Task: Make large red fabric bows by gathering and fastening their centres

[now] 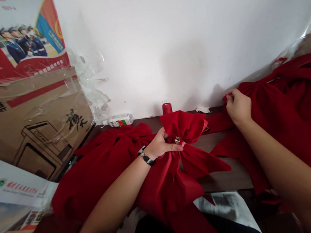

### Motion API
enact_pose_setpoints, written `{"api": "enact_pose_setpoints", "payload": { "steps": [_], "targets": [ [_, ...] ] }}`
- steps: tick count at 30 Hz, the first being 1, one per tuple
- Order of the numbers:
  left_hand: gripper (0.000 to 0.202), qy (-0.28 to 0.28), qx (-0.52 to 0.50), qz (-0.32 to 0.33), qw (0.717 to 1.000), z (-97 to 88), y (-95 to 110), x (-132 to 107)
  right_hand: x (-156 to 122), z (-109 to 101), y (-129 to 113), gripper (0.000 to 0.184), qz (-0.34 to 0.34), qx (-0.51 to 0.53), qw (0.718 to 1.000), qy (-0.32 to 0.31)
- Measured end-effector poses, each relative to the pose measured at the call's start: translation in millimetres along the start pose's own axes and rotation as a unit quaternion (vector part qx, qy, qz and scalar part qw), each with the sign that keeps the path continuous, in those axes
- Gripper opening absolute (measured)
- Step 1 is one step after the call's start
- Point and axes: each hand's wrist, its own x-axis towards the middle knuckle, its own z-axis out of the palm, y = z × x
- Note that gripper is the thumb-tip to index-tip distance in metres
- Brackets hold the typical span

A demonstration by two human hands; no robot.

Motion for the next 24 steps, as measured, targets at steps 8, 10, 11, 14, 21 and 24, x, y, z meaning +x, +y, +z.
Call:
{"api": "enact_pose_setpoints", "payload": {
  "steps": [8, 10, 11, 14, 21, 24],
  "targets": [
    [0.036, 0.082, 0.033, 0.037, 0.995, -1.0, -8.0, 7.6, -2.0, 1.9, -17.5, 0.020, 0.090, 0.300, 0.950, -0.009],
    [0.038, 0.099, 0.040, 0.042, 0.993, -2.1, -12.5, 8.2, -7.7, -2.4, -36.9, 0.024, 0.081, 0.378, 0.921, -0.042],
    [0.038, 0.107, 0.042, 0.043, 0.992, -2.6, -14.5, 8.3, -11.6, -6.2, -47.8, 0.026, 0.067, 0.405, 0.910, -0.067],
    [0.038, 0.125, 0.048, 0.039, 0.990, -3.2, -18.2, 8.6, -25.7, -20.7, -78.2, 0.027, 0.001, 0.445, 0.875, -0.189],
    [0.044, 0.148, 0.038, 0.021, 0.988, -3.4, -22.1, 8.3, -47.1, -32.9, -107.9, 0.021, -0.070, 0.454, 0.814, -0.356],
    [0.046, 0.151, 0.040, 0.012, 0.988, -4.0, -23.2, 8.1, -50.3, -30.7, -111.2, 0.022, -0.068, 0.472, 0.800, -0.364]
  ]
}}
